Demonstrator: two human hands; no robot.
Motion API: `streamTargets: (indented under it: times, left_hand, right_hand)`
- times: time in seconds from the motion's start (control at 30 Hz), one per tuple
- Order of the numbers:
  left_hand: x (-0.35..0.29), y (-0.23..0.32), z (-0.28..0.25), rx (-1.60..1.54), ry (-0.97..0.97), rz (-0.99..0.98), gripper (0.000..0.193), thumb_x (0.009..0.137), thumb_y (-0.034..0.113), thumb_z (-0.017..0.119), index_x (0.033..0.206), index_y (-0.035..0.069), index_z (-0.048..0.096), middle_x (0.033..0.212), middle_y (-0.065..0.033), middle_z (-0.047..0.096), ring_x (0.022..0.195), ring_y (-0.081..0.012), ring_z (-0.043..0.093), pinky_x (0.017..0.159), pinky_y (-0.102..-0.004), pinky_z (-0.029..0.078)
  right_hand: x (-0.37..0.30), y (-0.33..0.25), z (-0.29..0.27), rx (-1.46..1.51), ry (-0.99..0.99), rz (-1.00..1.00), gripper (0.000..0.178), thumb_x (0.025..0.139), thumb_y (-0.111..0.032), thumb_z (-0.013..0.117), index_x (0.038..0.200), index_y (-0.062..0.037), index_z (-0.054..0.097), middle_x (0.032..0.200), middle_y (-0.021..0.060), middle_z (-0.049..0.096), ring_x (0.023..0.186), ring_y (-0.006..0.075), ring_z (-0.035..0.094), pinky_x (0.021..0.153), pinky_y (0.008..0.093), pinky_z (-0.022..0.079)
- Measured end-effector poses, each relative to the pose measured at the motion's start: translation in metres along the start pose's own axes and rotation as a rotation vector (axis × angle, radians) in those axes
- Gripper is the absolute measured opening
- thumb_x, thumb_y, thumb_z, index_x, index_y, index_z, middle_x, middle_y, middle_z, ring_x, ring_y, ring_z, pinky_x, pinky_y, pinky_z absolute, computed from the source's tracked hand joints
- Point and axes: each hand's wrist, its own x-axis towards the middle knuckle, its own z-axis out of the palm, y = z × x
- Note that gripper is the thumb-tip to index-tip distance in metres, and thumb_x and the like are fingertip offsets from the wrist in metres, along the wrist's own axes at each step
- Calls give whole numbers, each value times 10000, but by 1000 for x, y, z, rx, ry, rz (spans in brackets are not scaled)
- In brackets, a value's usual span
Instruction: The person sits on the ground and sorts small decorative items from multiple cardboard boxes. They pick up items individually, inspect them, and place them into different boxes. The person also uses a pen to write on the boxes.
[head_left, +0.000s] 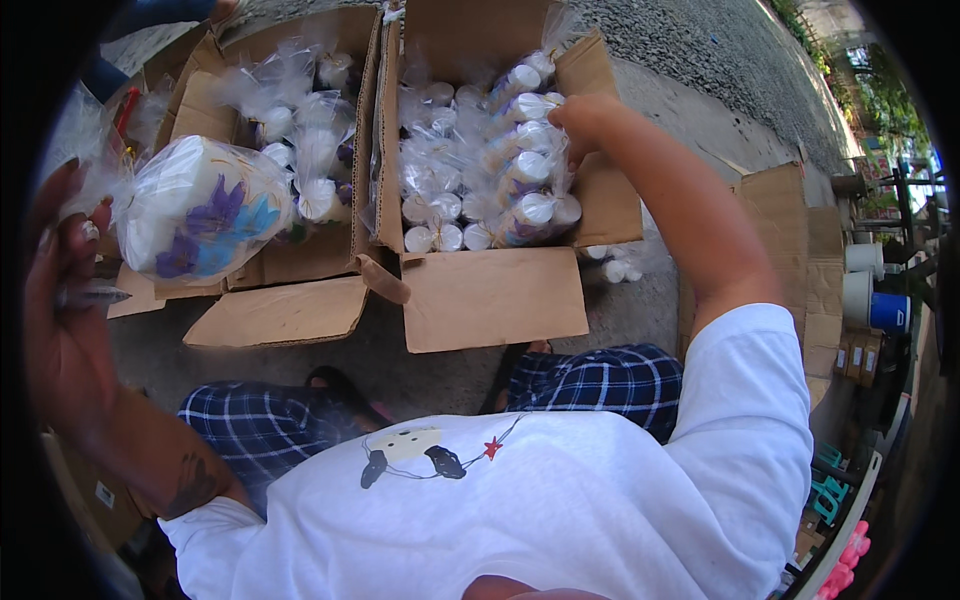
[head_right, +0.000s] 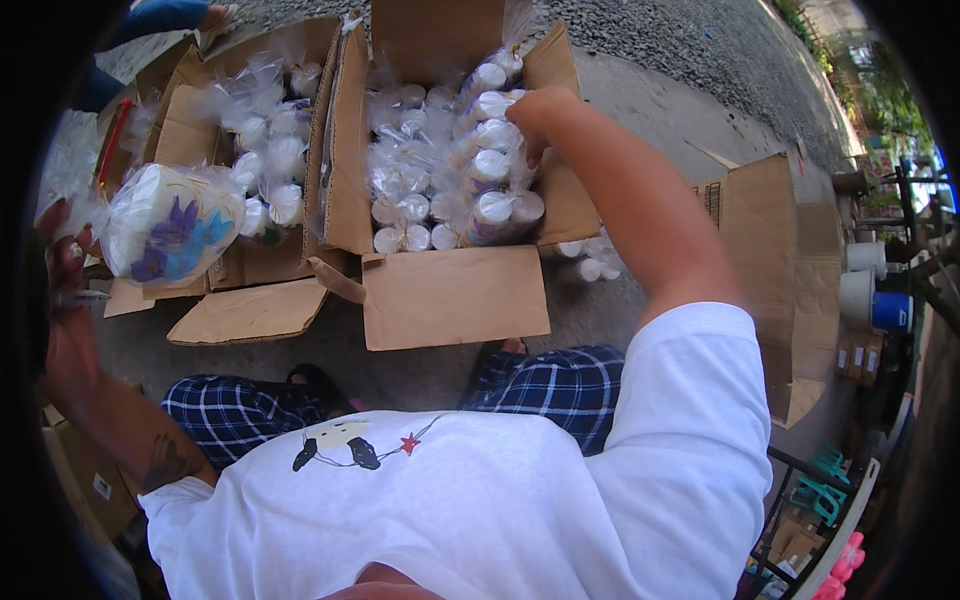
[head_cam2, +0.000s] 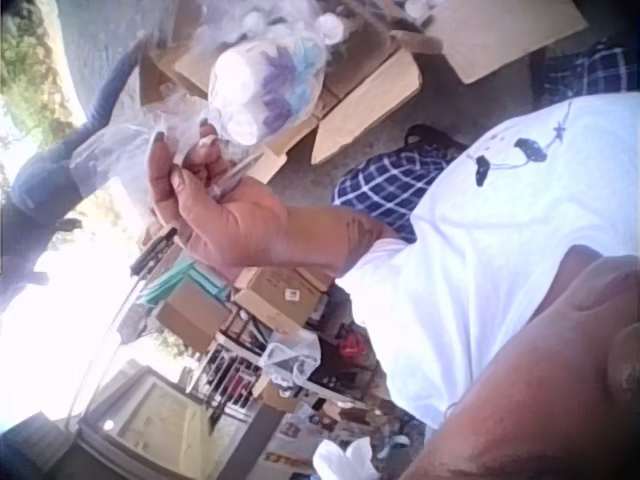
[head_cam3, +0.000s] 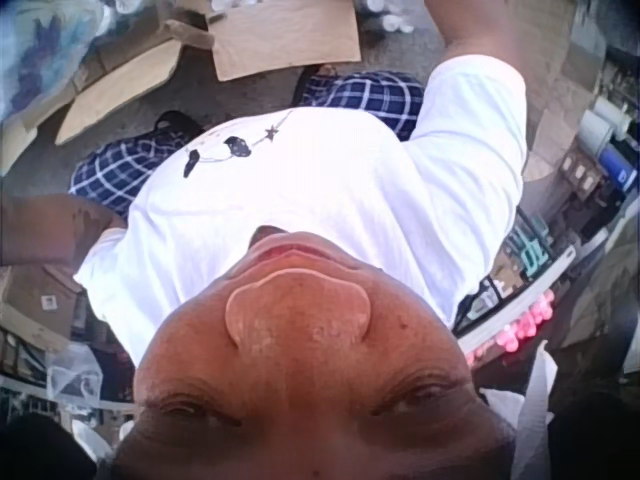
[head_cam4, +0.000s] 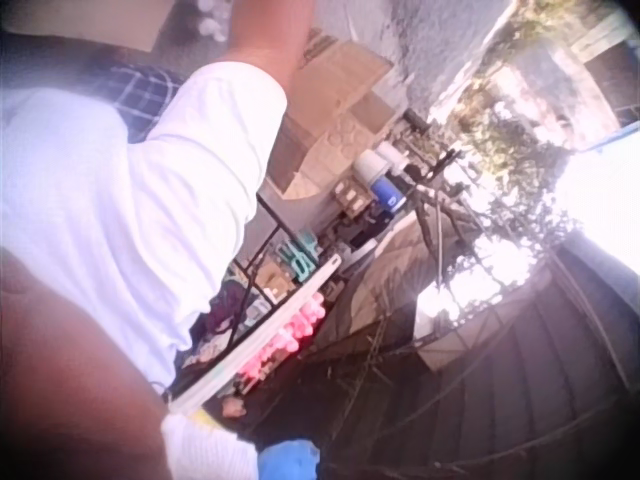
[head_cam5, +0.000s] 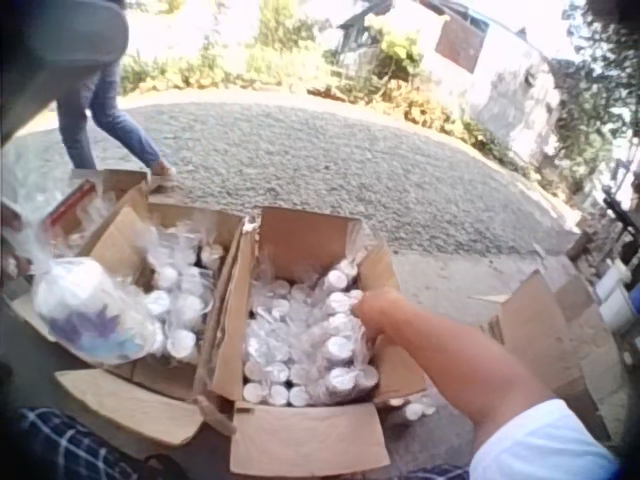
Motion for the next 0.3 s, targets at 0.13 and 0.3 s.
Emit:
streamTargets:
  times: [0.13, 0.3]
  left_hand:
    - [-3, -2, -9, -82, -38, -26, 263, 886, 122, 488, 1129, 26, 509, 1183, -193, 478, 837, -131, 551, 921, -389, 411]
    - [-5, -11, -13, -118, 33, -84, 295, 880, 112, 498, 1171, 63, 490, 1207, -194, 459, 836, -128, 548, 944, -406, 394]
  right_hand:
    - [-12, -2, 4, 113, 118, -77, 493, 597, -222, 763, 1044, -108, 588, 959, 116, 617, 944, 265, 577, 765, 371, 462]
    - [-35, 24, 5, 327, 237, -130, 438, 621, -124, 738, 1036, -113, 600, 965, 118, 622, 933, 256, 587, 762, 368, 462]
